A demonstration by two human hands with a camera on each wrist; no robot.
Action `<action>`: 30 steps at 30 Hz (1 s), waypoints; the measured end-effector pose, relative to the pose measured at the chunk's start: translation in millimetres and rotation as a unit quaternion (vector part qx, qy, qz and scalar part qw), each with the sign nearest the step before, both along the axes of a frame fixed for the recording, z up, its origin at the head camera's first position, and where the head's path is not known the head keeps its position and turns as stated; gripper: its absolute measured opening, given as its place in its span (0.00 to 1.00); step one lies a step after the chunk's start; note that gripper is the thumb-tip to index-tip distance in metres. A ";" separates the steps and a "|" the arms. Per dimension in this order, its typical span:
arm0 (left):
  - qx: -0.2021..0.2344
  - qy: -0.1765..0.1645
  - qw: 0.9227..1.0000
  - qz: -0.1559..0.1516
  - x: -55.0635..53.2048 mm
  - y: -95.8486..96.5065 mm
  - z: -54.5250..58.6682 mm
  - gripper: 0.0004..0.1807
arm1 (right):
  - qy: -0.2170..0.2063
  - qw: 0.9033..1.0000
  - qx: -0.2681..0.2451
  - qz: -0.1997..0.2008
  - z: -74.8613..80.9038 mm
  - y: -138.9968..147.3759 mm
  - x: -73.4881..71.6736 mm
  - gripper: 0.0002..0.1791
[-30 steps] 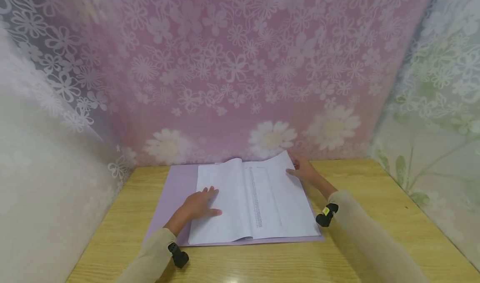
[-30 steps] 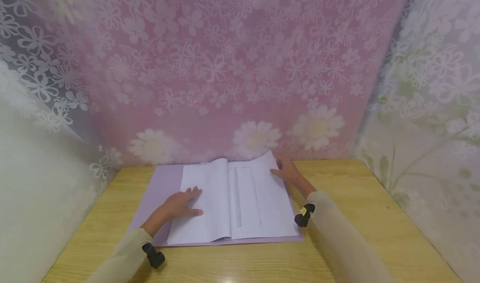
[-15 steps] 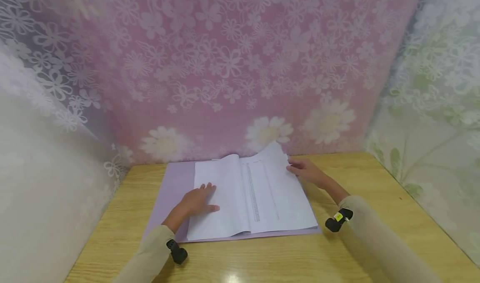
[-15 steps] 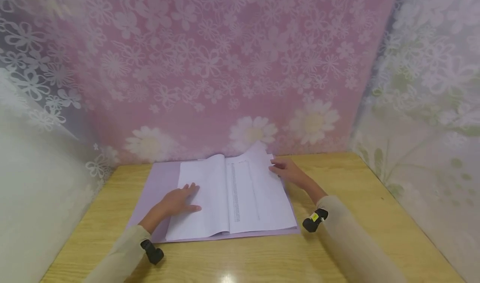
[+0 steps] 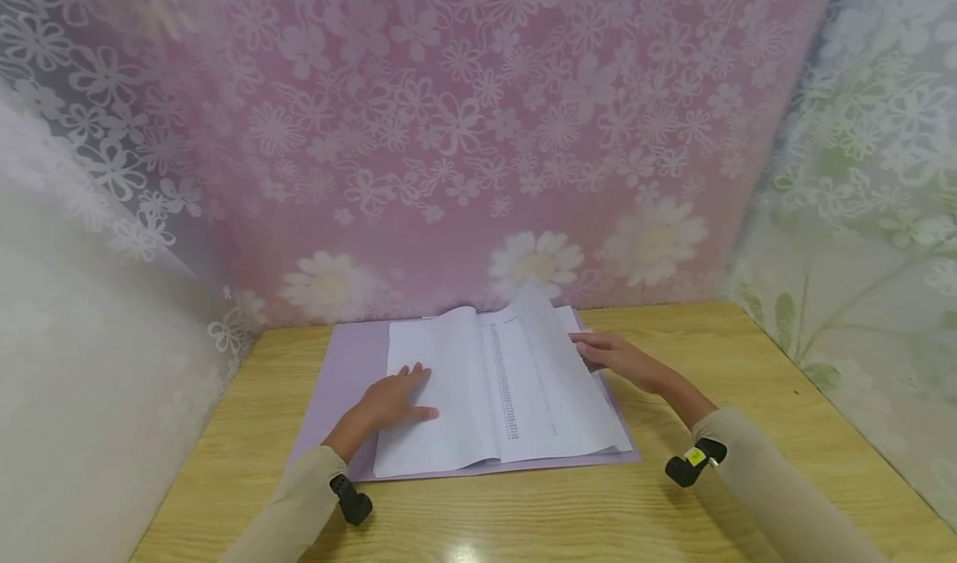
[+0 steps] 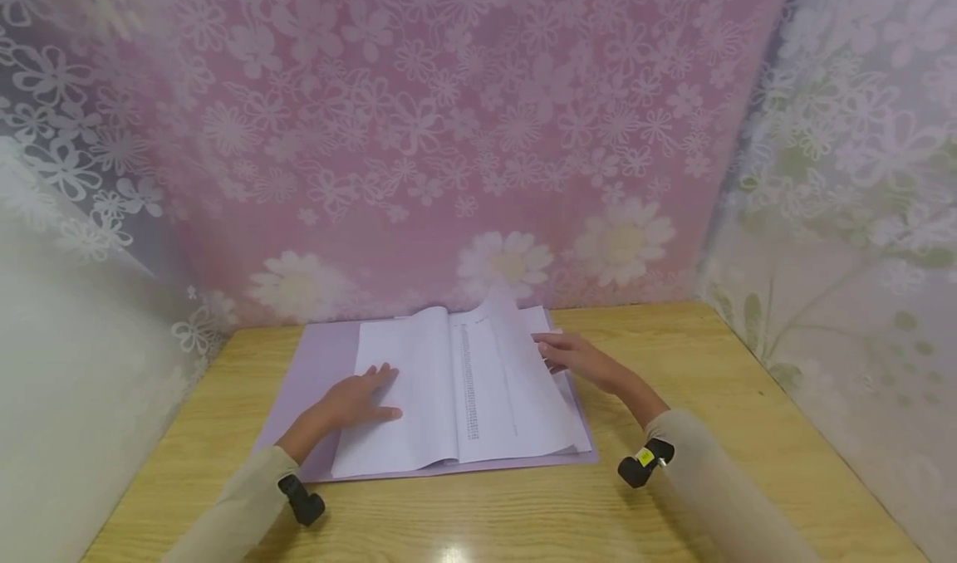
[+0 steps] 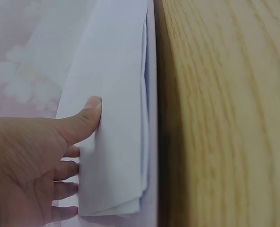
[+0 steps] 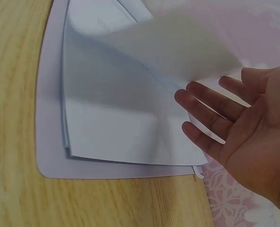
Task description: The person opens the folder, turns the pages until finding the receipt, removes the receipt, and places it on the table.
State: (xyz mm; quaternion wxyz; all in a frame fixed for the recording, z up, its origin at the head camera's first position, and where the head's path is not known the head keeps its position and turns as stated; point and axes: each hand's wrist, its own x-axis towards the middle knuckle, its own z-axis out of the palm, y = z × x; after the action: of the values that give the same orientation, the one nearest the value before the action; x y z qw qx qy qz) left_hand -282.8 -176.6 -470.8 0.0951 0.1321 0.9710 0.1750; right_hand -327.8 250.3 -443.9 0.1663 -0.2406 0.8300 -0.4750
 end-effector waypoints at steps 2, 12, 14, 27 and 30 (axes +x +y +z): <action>0.002 -0.001 1.000 0.001 -0.6 0.1 -0.9 0.46 | -0.004 1.000 -0.002 0.004 0.8 -0.5 2.7 0.33; -0.006 -0.005 1.000 0.005 0.5 0.8 -2.7 0.46 | 0.077 0.994 0.009 0.071 -8.4 -10.8 11.0 0.45; -0.009 -0.001 1.000 0.004 -0.8 1.0 -1.4 0.46 | 0.083 0.994 0.018 0.073 -6.9 -15.6 12.9 0.48; 0.006 -0.012 1.000 -0.009 -2.5 -1.8 3.2 0.46 | 0.137 0.979 0.090 0.118 -3.7 -43.6 19.4 0.55; 0.022 -0.010 1.000 -0.011 -2.3 -3.5 2.2 0.45 | 0.140 0.978 0.091 0.128 -3.0 -46.8 20.9 0.53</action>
State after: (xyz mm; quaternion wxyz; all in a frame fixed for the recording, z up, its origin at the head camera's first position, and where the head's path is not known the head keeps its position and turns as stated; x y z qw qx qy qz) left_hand -285.2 -180.1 -468.6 0.1037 0.1436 0.9644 0.1965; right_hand -306.9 203.5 -446.8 0.1293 -0.3932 0.8470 -0.3336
